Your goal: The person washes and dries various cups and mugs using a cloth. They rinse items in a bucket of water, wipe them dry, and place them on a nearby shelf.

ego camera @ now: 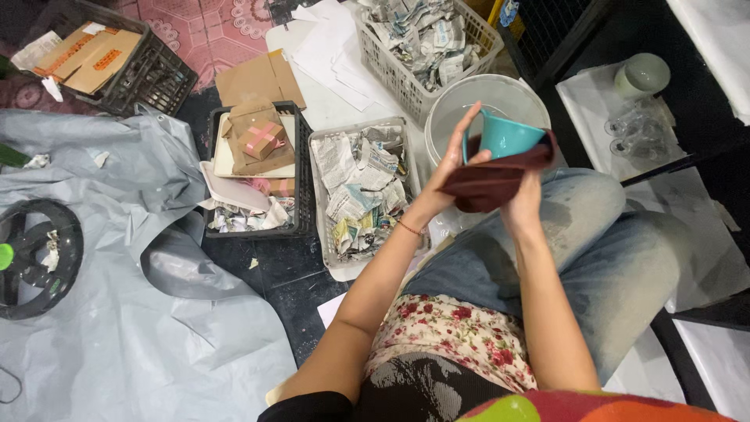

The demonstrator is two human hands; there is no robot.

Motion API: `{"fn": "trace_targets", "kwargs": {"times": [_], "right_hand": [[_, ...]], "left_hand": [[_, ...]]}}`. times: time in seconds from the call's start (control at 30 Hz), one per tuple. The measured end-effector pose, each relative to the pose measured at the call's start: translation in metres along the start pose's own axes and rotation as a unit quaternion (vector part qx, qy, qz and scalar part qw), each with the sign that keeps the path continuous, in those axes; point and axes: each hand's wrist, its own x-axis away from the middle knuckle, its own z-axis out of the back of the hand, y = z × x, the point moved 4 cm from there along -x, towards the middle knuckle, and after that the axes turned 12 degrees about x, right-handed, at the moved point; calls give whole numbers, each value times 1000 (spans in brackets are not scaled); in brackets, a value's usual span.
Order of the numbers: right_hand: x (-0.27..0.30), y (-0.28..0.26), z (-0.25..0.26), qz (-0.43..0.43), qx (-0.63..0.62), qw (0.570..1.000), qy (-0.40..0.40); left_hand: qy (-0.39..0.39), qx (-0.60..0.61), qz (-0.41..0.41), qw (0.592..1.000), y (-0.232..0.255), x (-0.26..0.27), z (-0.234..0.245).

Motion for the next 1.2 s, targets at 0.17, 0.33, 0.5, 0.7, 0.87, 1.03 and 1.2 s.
{"fn": "trace_targets", "kwargs": {"times": [0.17,0.33,0.5,0.7,0.87,1.03,1.2], "right_hand": [[24,-16,12,33,42,999,8],[32,-69,-12,122,73,989,33],[7,-91,-10,179,147,968,97],[-16,-52,11,163,87,965,187],[27,-44,-12,116,178,967,138],[38,-25,-21,47,108,988,95],[11,-5,-2,-56,-136,985,86]], "left_hand": [[38,-34,20,998,-5,4,-16],[5,-453,-126,883,13,14,-39],[-49,-452,-151,878,32,20,-70],[99,-278,-30,955,1,17,-41],[153,-168,-54,972,-33,19,-4],[108,-132,10,985,-36,25,1],[-17,-236,-19,971,-7,18,-21]]}}
